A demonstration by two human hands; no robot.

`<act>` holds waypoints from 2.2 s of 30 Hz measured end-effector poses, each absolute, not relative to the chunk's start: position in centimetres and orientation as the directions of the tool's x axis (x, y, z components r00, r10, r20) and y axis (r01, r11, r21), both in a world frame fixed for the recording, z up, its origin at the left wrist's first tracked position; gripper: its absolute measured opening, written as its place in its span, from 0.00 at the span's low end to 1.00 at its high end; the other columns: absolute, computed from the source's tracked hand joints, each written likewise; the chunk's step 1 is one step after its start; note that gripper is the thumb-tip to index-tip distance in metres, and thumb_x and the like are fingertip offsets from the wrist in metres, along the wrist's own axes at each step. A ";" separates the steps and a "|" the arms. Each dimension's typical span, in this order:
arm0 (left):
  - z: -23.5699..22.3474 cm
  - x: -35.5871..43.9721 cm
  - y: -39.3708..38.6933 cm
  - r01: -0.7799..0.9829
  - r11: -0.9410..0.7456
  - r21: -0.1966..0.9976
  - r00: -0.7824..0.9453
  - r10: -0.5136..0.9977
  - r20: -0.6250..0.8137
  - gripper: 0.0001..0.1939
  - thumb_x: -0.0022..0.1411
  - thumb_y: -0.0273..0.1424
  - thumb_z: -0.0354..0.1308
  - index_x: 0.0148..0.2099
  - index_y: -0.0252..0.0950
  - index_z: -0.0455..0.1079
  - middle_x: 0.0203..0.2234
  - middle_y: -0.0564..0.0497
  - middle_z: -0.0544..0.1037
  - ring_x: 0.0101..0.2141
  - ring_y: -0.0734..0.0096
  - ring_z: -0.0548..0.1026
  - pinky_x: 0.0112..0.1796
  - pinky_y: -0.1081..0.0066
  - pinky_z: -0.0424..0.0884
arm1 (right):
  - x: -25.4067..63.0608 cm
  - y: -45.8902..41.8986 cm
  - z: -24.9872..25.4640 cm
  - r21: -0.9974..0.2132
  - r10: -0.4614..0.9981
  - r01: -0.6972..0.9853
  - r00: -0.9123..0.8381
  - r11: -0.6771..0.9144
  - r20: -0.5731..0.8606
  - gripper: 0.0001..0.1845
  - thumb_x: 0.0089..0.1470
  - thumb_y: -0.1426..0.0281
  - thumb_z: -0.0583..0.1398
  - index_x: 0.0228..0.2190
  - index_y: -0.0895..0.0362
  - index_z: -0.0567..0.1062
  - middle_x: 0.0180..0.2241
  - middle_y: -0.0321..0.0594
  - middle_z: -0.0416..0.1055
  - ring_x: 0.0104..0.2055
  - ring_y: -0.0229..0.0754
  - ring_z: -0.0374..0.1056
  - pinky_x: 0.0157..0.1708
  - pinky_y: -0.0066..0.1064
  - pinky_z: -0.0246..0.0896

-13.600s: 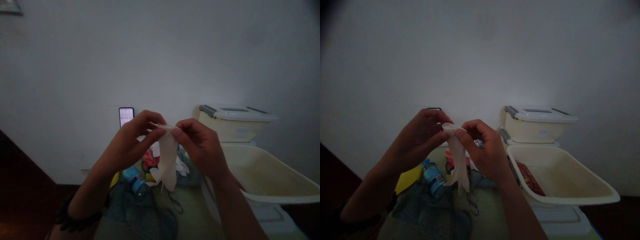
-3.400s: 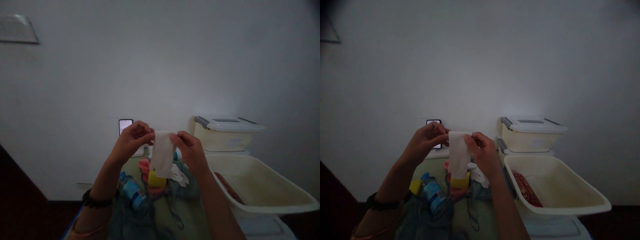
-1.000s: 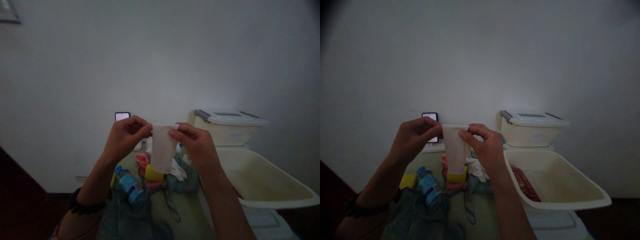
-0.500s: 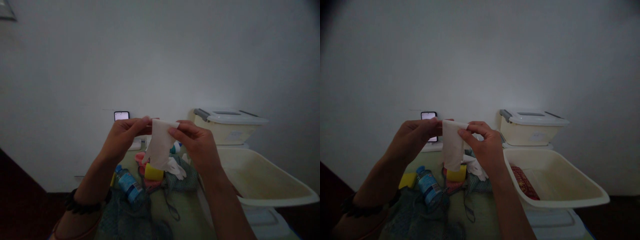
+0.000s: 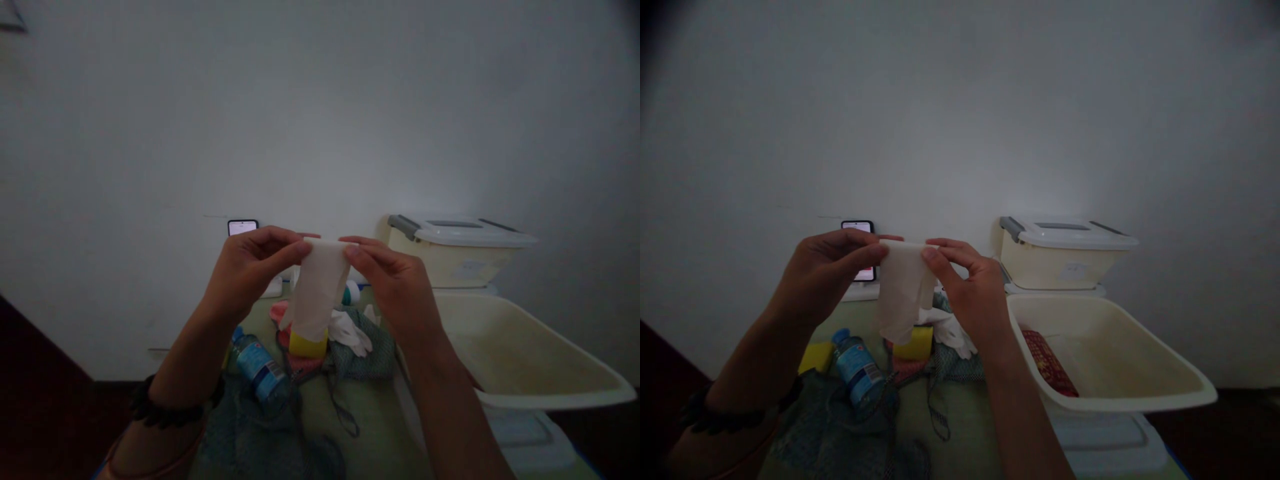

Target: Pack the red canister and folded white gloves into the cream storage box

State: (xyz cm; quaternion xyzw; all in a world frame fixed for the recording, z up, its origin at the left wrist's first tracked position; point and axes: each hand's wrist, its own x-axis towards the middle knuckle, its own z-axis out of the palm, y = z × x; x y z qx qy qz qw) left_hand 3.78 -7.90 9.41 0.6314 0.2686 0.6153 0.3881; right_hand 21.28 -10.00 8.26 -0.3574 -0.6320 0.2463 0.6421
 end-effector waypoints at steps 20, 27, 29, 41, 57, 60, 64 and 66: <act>9.5 3.6 -7.8 -0.083 -0.507 0.858 0.146 0.845 0.514 0.07 0.47 0.29 0.67 0.27 0.34 0.72 0.22 0.56 0.76 0.25 0.78 0.73 0.30 0.78 0.71 | 21.2 -10.3 8.3 -0.811 0.804 0.213 0.143 0.545 0.577 0.10 0.46 0.60 0.64 0.28 0.53 0.80 0.29 0.33 0.78 0.32 0.39 0.72 0.35 0.30 0.65; 9.3 3.8 -7.8 -0.064 -0.539 0.840 0.100 0.834 0.543 0.08 0.47 0.31 0.67 0.28 0.34 0.71 0.24 0.53 0.78 0.27 0.73 0.75 0.31 0.75 0.73 | 21.0 -10.1 8.1 -0.822 0.805 0.100 0.164 0.561 0.569 0.08 0.45 0.63 0.65 0.26 0.55 0.77 0.27 0.33 0.76 0.30 0.38 0.70 0.32 0.29 0.65; 9.3 3.9 -7.8 -0.068 -0.550 0.832 0.091 0.827 0.554 0.08 0.47 0.31 0.67 0.28 0.34 0.72 0.24 0.54 0.78 0.27 0.74 0.75 0.31 0.75 0.73 | 20.8 -10.0 8.1 -0.835 0.819 0.046 0.170 0.548 0.547 0.08 0.44 0.64 0.66 0.27 0.55 0.75 0.26 0.33 0.76 0.29 0.37 0.70 0.31 0.28 0.65; 9.4 4.0 -8.0 -0.073 -0.561 0.824 0.094 0.819 0.566 0.07 0.48 0.28 0.67 0.28 0.35 0.71 0.21 0.56 0.76 0.23 0.80 0.73 0.24 0.81 0.70 | 20.8 -10.0 8.3 -0.870 0.881 -0.152 0.016 0.469 0.472 0.17 0.45 0.68 0.64 0.38 0.53 0.67 0.26 0.29 0.74 0.29 0.33 0.69 0.29 0.24 0.64; 8.9 3.0 -7.1 0.038 -0.441 0.897 0.375 0.838 0.397 0.09 0.47 0.32 0.67 0.28 0.34 0.71 0.27 0.52 0.78 0.29 0.73 0.76 0.31 0.74 0.74 | 21.1 -9.9 8.0 -0.879 0.885 -0.101 0.067 0.466 0.462 0.09 0.44 0.65 0.66 0.29 0.55 0.75 0.28 0.34 0.76 0.29 0.36 0.70 0.29 0.27 0.67; 8.7 2.9 -6.9 0.150 -0.455 0.878 0.425 0.831 0.358 0.08 0.48 0.33 0.67 0.29 0.35 0.73 0.26 0.52 0.78 0.28 0.73 0.76 0.31 0.75 0.73 | 21.1 -9.8 8.0 -0.870 0.874 -0.095 0.104 0.483 0.474 0.09 0.44 0.65 0.66 0.29 0.55 0.75 0.28 0.33 0.76 0.28 0.35 0.70 0.29 0.26 0.66; 8.5 3.1 -6.7 0.220 -0.496 0.840 0.472 0.808 0.353 0.08 0.49 0.36 0.65 0.29 0.36 0.75 0.26 0.51 0.79 0.28 0.71 0.76 0.32 0.73 0.73 | 21.1 -9.8 8.0 -0.876 0.875 -0.067 0.129 0.478 0.467 0.09 0.44 0.65 0.65 0.29 0.55 0.74 0.28 0.34 0.76 0.29 0.38 0.71 0.29 0.28 0.66; 8.5 3.2 -6.7 0.214 -0.496 0.842 0.478 0.804 0.352 0.09 0.48 0.36 0.65 0.29 0.36 0.74 0.26 0.51 0.78 0.28 0.71 0.76 0.32 0.72 0.73 | 21.1 -9.8 8.0 -0.875 0.872 -0.054 0.131 0.482 0.472 0.09 0.44 0.65 0.65 0.29 0.55 0.74 0.28 0.34 0.76 0.30 0.38 0.71 0.29 0.28 0.66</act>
